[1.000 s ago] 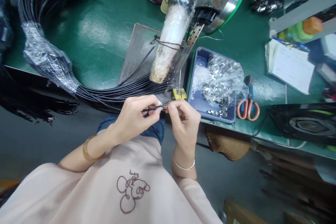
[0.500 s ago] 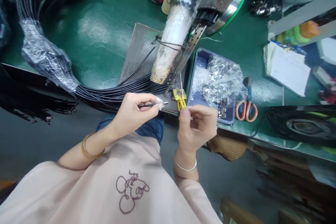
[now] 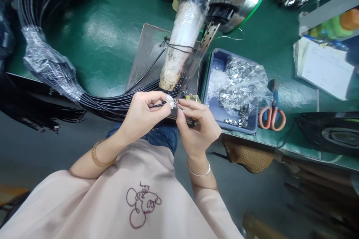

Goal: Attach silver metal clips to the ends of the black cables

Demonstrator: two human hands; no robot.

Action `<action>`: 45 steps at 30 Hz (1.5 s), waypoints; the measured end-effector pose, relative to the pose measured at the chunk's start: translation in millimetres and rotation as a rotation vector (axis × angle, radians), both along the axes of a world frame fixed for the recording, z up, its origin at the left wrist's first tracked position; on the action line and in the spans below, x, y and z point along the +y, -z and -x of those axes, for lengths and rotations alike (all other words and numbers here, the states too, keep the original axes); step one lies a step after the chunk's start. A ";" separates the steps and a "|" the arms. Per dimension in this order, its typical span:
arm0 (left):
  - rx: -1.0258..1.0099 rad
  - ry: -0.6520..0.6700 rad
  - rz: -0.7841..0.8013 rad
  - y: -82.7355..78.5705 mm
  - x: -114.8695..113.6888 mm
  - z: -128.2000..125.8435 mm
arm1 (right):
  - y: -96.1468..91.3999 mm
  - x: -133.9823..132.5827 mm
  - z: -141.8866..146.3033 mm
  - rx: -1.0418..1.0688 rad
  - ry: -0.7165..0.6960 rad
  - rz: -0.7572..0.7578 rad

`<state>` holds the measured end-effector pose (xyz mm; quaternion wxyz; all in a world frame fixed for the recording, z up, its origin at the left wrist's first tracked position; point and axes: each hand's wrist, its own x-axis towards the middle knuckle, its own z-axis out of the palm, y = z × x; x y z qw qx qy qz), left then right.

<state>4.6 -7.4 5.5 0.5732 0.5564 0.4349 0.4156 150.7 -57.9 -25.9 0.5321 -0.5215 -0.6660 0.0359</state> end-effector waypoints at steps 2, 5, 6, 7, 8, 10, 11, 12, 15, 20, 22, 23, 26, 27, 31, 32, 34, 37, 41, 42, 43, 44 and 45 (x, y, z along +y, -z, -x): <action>0.008 -0.011 -0.005 -1.4 0.4 -0.4 | -1.5 1.3 -0.6 -0.003 0.001 -0.004; 0.013 -0.022 -0.009 -2.6 0.2 -0.5 | -3.9 1.5 -0.8 -0.016 -0.001 -0.005; 0.013 -0.023 -0.004 -2.5 -0.1 -0.3 | -4.6 1.0 -0.7 -0.017 -0.004 -0.004; 0.014 -0.018 0.004 -2.3 -0.5 -0.1 | -5.0 0.2 -0.7 -0.017 -0.008 -0.001; 0.016 -0.009 0.015 -2.0 -0.9 0.3 | -5.2 -0.9 -0.8 -0.016 -0.012 0.003; 0.023 0.017 0.030 -1.3 -2.0 1.1 | -5.3 -3.4 -1.1 -0.024 -0.022 0.012; 0.026 0.030 0.033 -1.0 -2.6 1.3 | -5.1 -4.6 -1.4 -0.032 -0.026 0.017; 0.030 0.039 0.033 -0.9 -3.0 1.4 | -5.0 -5.6 -1.7 -0.042 -0.029 0.023; 0.035 0.045 0.015 -0.9 -3.9 1.2 | -4.9 -7.5 -2.8 -0.050 -0.033 0.036; 0.063 0.109 -0.035 0.2 -7.6 4.4 | -6.9 -10.6 -6.5 -0.028 -0.034 0.056; 0.085 0.179 -0.052 1.0 -10.2 7.0 | -8.3 -12.8 -8.5 -0.010 -0.058 0.084; 0.094 0.203 -0.058 1.4 -11.4 7.9 | -8.9 -13.8 -9.3 -0.001 -0.067 0.096; 0.098 0.171 -0.062 1.9 -13.3 7.8 | -10.8 -15.2 -10.1 0.000 -0.074 0.112; 0.092 0.139 -0.057 2.0 -13.3 6.9 | -11.3 -14.8 -9.7 -0.008 -0.074 0.110; 0.071 0.043 -0.033 2.5 -10.7 2.7 | -12.8 -10.9 -6.2 -0.033 -0.067 0.093; 0.068 0.031 -0.032 2.7 -9.9 2.1 | -12.8 -9.9 -5.3 -0.031 -0.061 0.090; 0.067 0.019 -0.035 3.3 -8.3 1.7 | -12.4 -8.4 -4.1 -0.020 -0.052 0.091; 0.063 0.010 -0.032 3.9 -6.7 1.7 | -11.2 -6.8 -3.8 -0.014 -0.049 0.102; 0.059 -0.009 -0.027 2.6 -5.0 0.7 | -11.4 -4.0 -4.0 -0.014 -0.055 0.102; 0.060 -0.012 -0.028 1.7 -4.5 0.3 | -11.9 -3.2 -3.9 -0.015 -0.054 0.095; 0.062 -0.014 -0.032 0.8 -4.1 0.0 | -12.5 -2.5 -3.8 -0.017 -0.051 0.086; 0.062 -0.015 -0.035 -0.2 -3.7 -0.3 | -13.0 -2.1 -3.7 -0.018 -0.047 0.077; 0.062 -0.014 -0.036 -1.1 -3.5 -0.4 | -13.3 -2.0 -3.7 -0.015 -0.045 0.070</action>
